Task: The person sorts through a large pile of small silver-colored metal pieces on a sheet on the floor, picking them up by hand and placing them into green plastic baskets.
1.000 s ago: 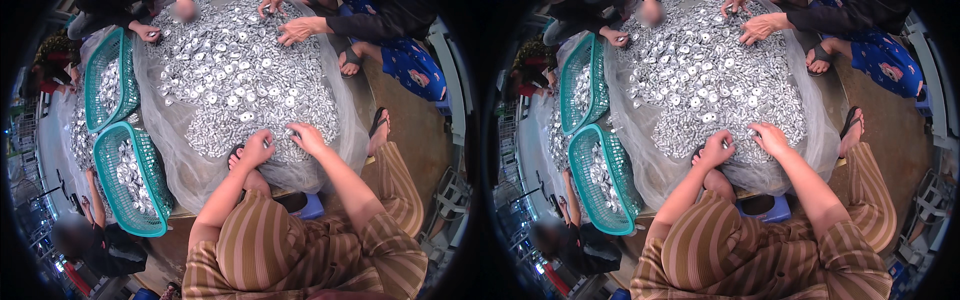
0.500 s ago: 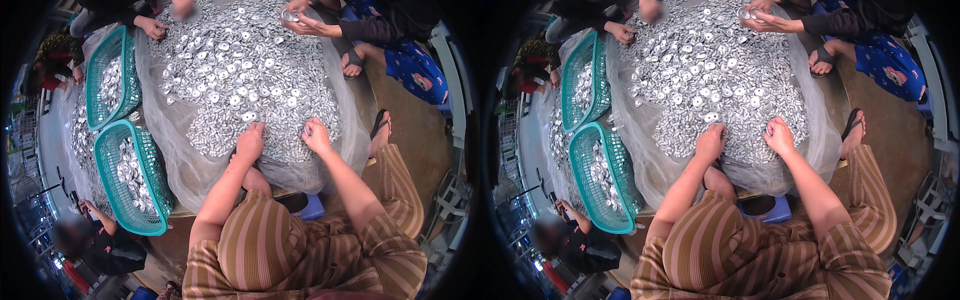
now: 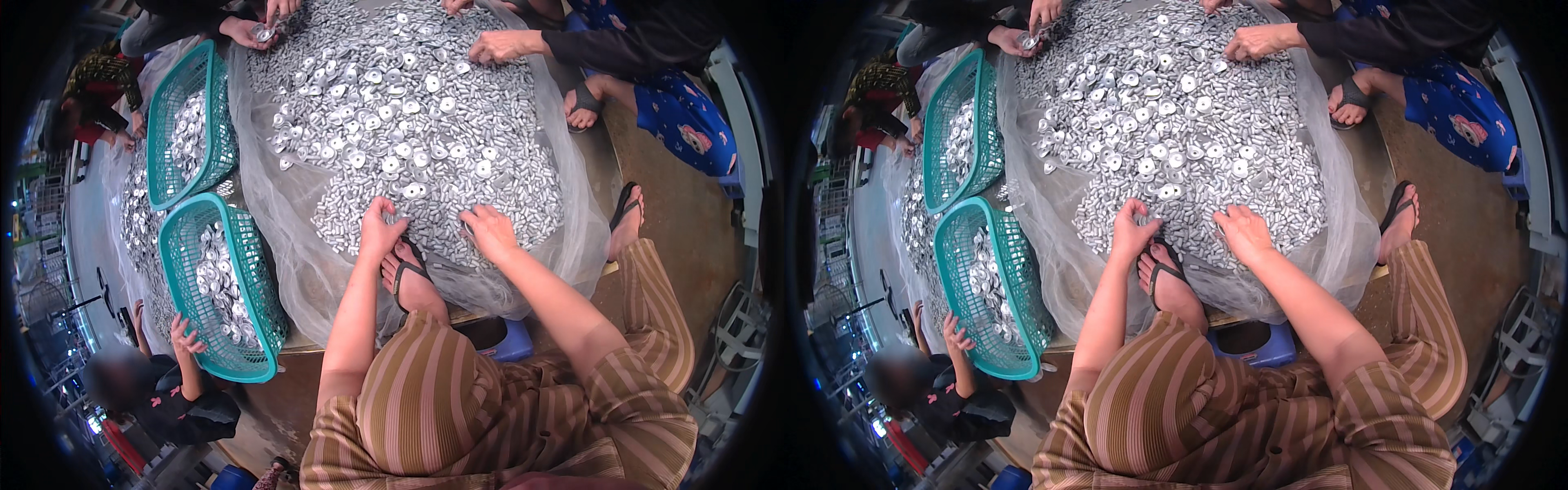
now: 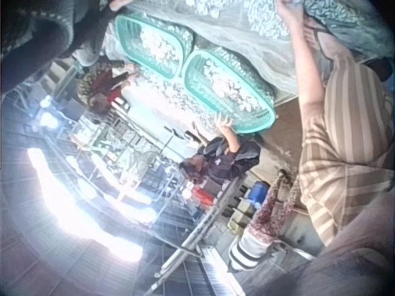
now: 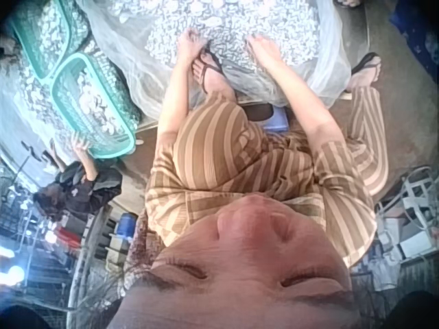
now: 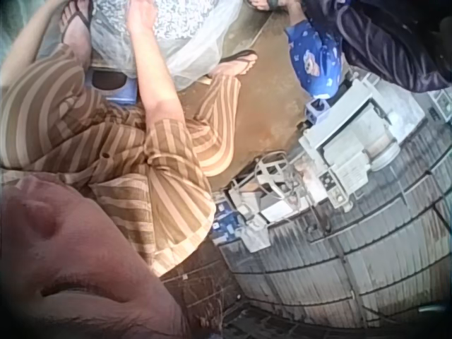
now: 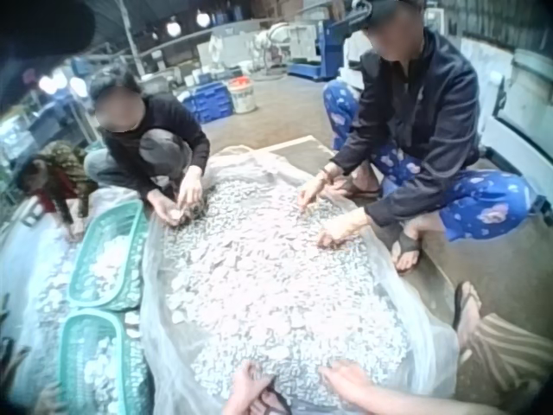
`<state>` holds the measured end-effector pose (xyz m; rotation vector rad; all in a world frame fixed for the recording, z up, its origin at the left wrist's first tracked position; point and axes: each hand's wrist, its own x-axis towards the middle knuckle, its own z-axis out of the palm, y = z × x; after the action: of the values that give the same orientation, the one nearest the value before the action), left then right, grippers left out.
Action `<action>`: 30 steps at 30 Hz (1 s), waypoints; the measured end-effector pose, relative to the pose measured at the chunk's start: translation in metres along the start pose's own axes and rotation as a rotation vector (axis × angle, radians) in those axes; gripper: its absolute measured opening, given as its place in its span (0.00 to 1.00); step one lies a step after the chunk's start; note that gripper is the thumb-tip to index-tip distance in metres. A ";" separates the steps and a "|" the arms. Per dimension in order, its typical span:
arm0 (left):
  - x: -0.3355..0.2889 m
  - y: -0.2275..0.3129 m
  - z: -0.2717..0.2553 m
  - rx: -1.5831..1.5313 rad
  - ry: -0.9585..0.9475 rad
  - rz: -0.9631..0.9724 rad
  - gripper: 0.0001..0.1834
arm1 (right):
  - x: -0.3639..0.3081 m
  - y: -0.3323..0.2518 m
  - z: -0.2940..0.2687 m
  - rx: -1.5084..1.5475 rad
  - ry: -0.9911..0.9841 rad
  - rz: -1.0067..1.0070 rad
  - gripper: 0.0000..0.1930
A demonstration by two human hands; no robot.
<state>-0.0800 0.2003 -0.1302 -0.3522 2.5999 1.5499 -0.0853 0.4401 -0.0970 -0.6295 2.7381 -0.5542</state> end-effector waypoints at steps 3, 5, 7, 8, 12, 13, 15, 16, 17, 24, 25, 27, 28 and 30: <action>0.006 0.016 0.003 0.198 -0.003 0.142 0.23 | 0.000 0.013 0.008 -0.012 0.065 -0.004 0.09; 0.005 0.028 0.005 0.345 -0.090 0.077 0.27 | 0.001 0.016 0.007 -0.004 0.098 0.001 0.09; 0.001 0.052 0.010 0.431 -0.184 0.016 0.26 | 0.001 0.017 0.003 0.008 0.105 0.031 0.10; 0.001 0.052 0.010 0.416 -0.260 0.036 0.24 | 0.000 0.016 0.000 0.017 0.081 0.003 0.10; 0.002 0.058 0.006 0.322 -0.378 -0.018 0.19 | -0.003 0.017 -0.005 -0.005 0.020 -0.089 0.09; 0.004 0.060 0.003 0.336 -0.362 -0.039 0.19 | -0.003 0.018 -0.004 -0.025 0.015 -0.108 0.09; 0.005 0.058 0.001 0.340 -0.320 0.017 0.16 | -0.003 0.019 -0.001 -0.057 0.020 -0.103 0.08; 0.002 0.054 0.003 0.346 -0.311 0.084 0.15 | -0.002 0.017 -0.001 -0.070 0.021 -0.102 0.08; -0.001 0.051 0.007 0.352 -0.302 0.151 0.14 | -0.001 0.016 -0.002 -0.072 0.027 -0.095 0.08; -0.048 0.057 0.053 0.638 -0.444 0.342 0.10 | 0.010 0.016 0.000 0.161 0.215 -0.048 0.04; -0.048 0.056 0.055 0.623 -0.401 0.432 0.10 | 0.012 0.017 -0.002 0.264 0.288 -0.003 0.03; -0.046 0.055 0.055 0.500 -0.372 0.456 0.07 | 0.017 0.036 0.003 0.652 0.277 0.196 0.03; -0.043 0.055 0.053 0.440 -0.359 0.466 0.06 | 0.019 0.043 0.005 0.847 0.269 0.298 0.03; -0.035 0.049 0.042 -0.017 -0.465 0.051 0.04 | 0.022 0.025 -0.019 1.117 0.050 0.518 0.04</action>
<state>-0.0595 0.2647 -0.1017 0.0707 2.2489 1.4570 -0.1198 0.4565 -0.0943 0.3516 1.9826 -1.6974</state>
